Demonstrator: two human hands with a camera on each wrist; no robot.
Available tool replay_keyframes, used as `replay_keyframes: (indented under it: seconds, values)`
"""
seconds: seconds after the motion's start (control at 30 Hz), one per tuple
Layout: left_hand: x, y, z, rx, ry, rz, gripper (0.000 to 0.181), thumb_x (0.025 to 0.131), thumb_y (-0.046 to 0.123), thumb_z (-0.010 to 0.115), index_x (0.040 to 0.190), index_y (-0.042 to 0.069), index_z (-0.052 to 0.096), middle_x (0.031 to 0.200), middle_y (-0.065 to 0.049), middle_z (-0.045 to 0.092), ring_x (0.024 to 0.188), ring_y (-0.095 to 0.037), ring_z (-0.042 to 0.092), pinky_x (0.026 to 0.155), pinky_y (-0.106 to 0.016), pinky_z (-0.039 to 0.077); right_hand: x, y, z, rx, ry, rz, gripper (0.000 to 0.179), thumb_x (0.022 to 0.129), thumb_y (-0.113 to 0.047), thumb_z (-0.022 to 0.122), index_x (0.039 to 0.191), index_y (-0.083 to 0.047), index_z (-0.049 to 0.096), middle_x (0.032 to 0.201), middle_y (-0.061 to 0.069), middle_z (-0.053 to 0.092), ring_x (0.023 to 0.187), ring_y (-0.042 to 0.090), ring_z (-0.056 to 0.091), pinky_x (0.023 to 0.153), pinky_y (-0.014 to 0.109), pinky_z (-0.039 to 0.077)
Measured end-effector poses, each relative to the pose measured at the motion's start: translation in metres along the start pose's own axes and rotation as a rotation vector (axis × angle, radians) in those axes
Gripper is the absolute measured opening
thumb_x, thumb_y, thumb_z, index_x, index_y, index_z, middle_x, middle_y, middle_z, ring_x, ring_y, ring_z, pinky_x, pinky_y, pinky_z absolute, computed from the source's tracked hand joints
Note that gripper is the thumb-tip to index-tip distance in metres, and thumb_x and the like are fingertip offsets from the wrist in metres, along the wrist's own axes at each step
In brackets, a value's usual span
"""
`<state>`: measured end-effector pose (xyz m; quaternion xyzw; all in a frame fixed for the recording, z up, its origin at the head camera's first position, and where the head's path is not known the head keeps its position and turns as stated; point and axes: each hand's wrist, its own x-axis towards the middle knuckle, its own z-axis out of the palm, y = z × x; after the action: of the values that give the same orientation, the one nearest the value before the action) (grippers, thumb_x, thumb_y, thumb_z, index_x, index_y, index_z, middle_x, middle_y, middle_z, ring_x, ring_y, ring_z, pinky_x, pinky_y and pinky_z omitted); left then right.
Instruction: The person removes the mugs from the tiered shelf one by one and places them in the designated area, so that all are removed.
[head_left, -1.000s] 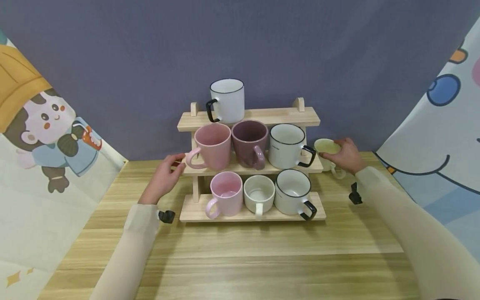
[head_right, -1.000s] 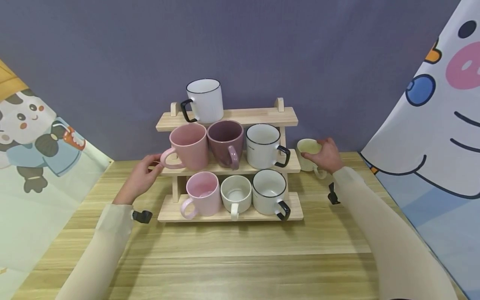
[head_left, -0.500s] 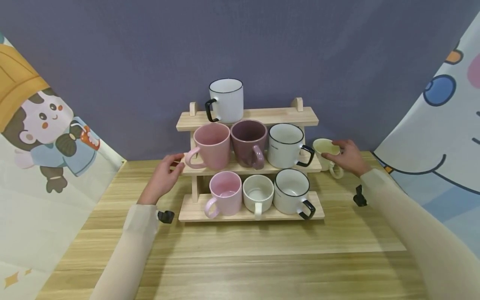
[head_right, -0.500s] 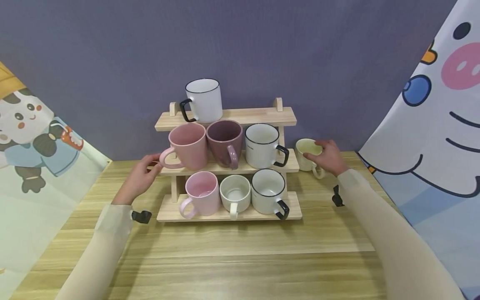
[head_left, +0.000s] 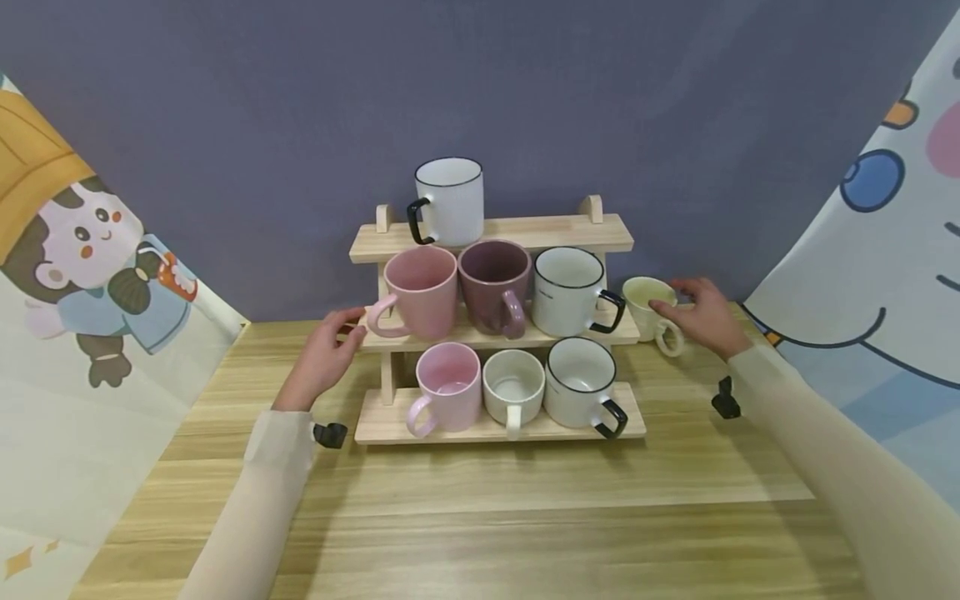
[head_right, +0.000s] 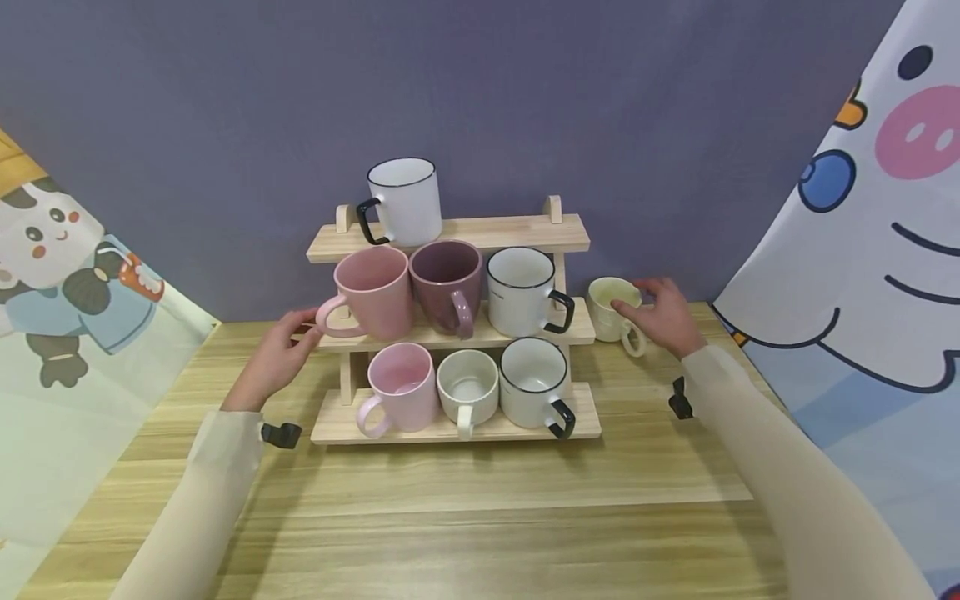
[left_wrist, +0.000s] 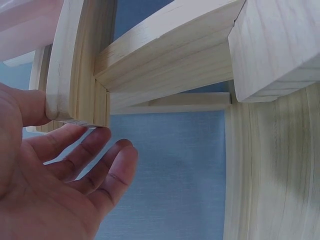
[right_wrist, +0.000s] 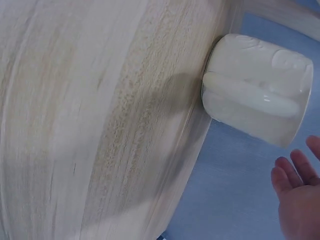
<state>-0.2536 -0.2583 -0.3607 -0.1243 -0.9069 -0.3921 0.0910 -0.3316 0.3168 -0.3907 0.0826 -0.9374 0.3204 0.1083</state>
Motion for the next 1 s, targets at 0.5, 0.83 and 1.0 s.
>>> replay_keyframes:
  seconds: [0.5, 0.83, 1.0]
  values:
    - [-0.001, 0.001, 0.000, 0.002, 0.006, 0.010, 0.045, 0.101, 0.023, 0.045, 0.136, -0.004, 0.043, 0.124, -0.022, 0.047, 0.110, -0.036, 0.050, 0.088, -0.049, 0.045, -0.014, -0.022, -0.007, 0.083, 0.013, -0.082, 0.059, 0.092, -0.038, 0.061, 0.130, 0.005, 0.048, 0.123, 0.023, 0.047, 0.111, 0.047, 0.048, 0.090, 0.057, 0.039]
    - [-0.002, 0.001, -0.001, 0.008, 0.004, 0.013, 0.046, 0.101, 0.024, 0.044, 0.137, -0.005, 0.042, 0.125, -0.023, 0.046, 0.111, -0.037, 0.049, 0.088, -0.050, 0.044, -0.017, -0.043, -0.002, 0.154, -0.047, -0.191, 0.052, 0.093, -0.028, 0.062, 0.130, 0.005, 0.049, 0.124, 0.022, 0.049, 0.111, 0.041, 0.050, 0.093, 0.055, 0.039]
    - [-0.001, 0.000, 0.000, 0.012, 0.005, 0.019, 0.046, 0.101, 0.024, 0.044, 0.137, -0.005, 0.042, 0.126, -0.023, 0.046, 0.111, -0.037, 0.049, 0.089, -0.050, 0.044, -0.021, -0.058, 0.000, 0.140, -0.086, -0.207, 0.051, 0.092, -0.032, 0.062, 0.131, 0.000, 0.050, 0.127, 0.019, 0.048, 0.110, 0.042, 0.051, 0.089, 0.055, 0.042]
